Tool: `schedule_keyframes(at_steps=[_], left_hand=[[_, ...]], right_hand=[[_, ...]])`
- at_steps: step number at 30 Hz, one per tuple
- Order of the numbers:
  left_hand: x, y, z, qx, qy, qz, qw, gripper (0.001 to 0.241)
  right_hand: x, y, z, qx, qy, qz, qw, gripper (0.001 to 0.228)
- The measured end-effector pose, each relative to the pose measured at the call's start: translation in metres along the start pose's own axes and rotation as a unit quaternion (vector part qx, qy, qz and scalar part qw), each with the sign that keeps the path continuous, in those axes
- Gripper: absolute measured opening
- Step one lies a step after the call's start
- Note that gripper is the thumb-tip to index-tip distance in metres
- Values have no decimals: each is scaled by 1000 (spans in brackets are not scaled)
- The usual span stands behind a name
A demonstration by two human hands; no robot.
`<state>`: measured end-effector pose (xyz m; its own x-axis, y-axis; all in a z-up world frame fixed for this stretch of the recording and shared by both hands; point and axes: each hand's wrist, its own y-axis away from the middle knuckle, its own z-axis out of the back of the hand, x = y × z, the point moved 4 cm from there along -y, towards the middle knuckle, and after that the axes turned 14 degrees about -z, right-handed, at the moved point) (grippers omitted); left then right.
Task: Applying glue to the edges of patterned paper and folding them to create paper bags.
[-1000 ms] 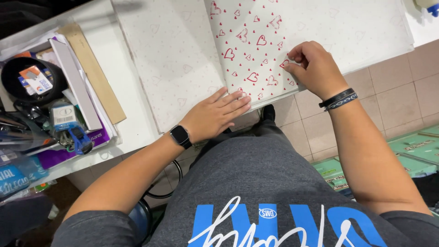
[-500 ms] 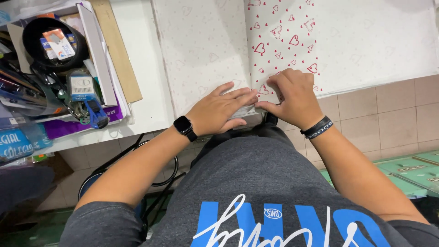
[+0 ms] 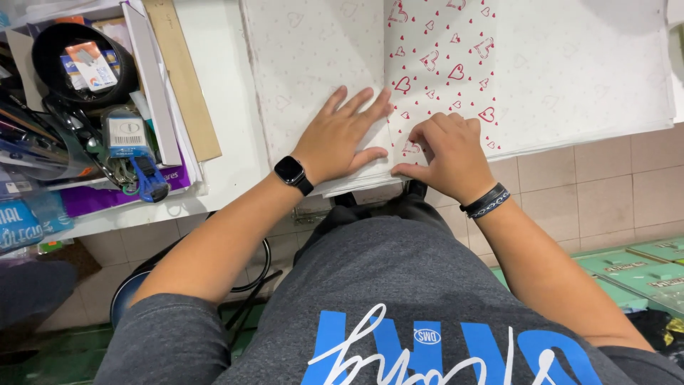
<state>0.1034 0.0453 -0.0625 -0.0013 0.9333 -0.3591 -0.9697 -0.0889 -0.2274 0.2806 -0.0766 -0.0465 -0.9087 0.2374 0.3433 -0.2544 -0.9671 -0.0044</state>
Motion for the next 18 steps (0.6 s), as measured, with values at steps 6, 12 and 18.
schedule_keyframes(at_steps=[6, 12, 18], left_hand=[[45, -27, 14, 6, -16, 92, 996, 91], [109, -62, 17, -47, -32, 138, 989, 89], [143, -94, 46, -94, -39, 185, 977, 64]], right_hand=[[4, 3, 3, -5, -21, -1, 1000, 59], [1, 6, -2, -47, -5, 42, 998, 60], [0, 8, -2, -59, -8, 59, 996, 57]])
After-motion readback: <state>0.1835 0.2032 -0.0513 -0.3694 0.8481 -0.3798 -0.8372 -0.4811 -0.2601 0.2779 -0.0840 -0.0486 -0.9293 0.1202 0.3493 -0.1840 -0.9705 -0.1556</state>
